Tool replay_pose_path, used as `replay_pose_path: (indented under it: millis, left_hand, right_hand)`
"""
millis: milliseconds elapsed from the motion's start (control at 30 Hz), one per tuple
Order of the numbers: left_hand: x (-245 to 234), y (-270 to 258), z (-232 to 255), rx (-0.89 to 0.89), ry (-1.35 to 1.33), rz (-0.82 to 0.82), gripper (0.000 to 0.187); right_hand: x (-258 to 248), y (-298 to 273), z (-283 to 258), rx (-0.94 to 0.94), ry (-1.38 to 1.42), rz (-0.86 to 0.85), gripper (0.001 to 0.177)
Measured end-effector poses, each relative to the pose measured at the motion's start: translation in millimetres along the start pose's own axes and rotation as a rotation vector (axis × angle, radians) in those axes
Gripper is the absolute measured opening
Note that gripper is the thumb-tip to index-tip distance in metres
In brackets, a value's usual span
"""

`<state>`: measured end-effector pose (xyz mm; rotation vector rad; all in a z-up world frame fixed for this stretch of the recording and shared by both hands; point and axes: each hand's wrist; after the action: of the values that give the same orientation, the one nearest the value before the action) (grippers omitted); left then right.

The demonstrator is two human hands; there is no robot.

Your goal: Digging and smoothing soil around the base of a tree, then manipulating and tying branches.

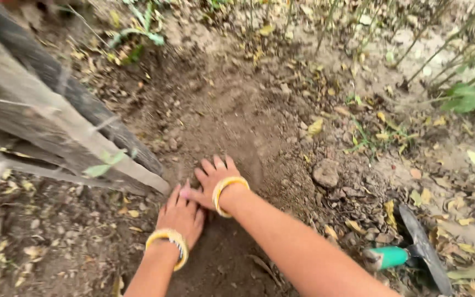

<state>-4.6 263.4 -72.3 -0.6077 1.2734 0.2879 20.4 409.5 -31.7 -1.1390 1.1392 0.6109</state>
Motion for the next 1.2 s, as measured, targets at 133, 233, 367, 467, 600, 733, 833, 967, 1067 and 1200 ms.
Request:
replay_pose_path:
  millis: [133,233,367,467,600,733,833,967,1067,1200]
  left_hand:
    - [-19,-44,-4,-0.022,-0.093,-0.116,0.059]
    - [-17,-79,-26,0.040,-0.021,-0.176,0.059]
    - [-12,-125,-74,0.078,0.065,-0.180,0.061]
    - [-18,-158,-107,0.013,0.195,-0.235,0.066]
    - [-25,-204,-160,-0.262,0.232,-0.318,0.073]
    - [-1,-244,-229,-0.519,0.194,-0.279,0.074]
    - [24,-267,-275,-0.710,0.188,-0.183,0.077]
    - [20,-269,-288,-0.712,0.510,0.095,0.082]
    - [11,-255,-292,-0.796,0.735,-0.028,0.082]
    - [12,-225,-301,-0.927,0.545,0.008,0.081]
  right_hand:
    - [-1,-35,-30,0.073,0.101,-0.097,0.090]
    - [13,-56,-58,0.146,0.162,-0.091,0.087]
    - [20,-70,-105,0.283,0.200,-0.096,0.092]
    - [9,-84,-142,0.309,0.211,-0.232,0.099]
    - [22,-82,-198,0.253,0.282,-0.308,0.102]
    - [8,-86,-227,0.076,0.284,-0.313,0.094]
    - [19,-66,-243,-0.121,0.381,-0.144,0.085]
    - [12,-23,-263,-0.366,0.236,0.102,0.077]
    - [-1,12,-272,-0.388,0.243,0.063,0.080]
    - [-17,33,-283,-0.200,0.350,-0.172,0.082]
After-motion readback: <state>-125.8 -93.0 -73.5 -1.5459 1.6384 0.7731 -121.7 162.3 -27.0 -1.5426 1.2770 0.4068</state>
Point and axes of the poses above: each hand's wrist, its own y-axis towards the middle knuckle, its own x-axis out of the palm, z = x × y, and after that the axes turned 14 degrees about x, right-handed
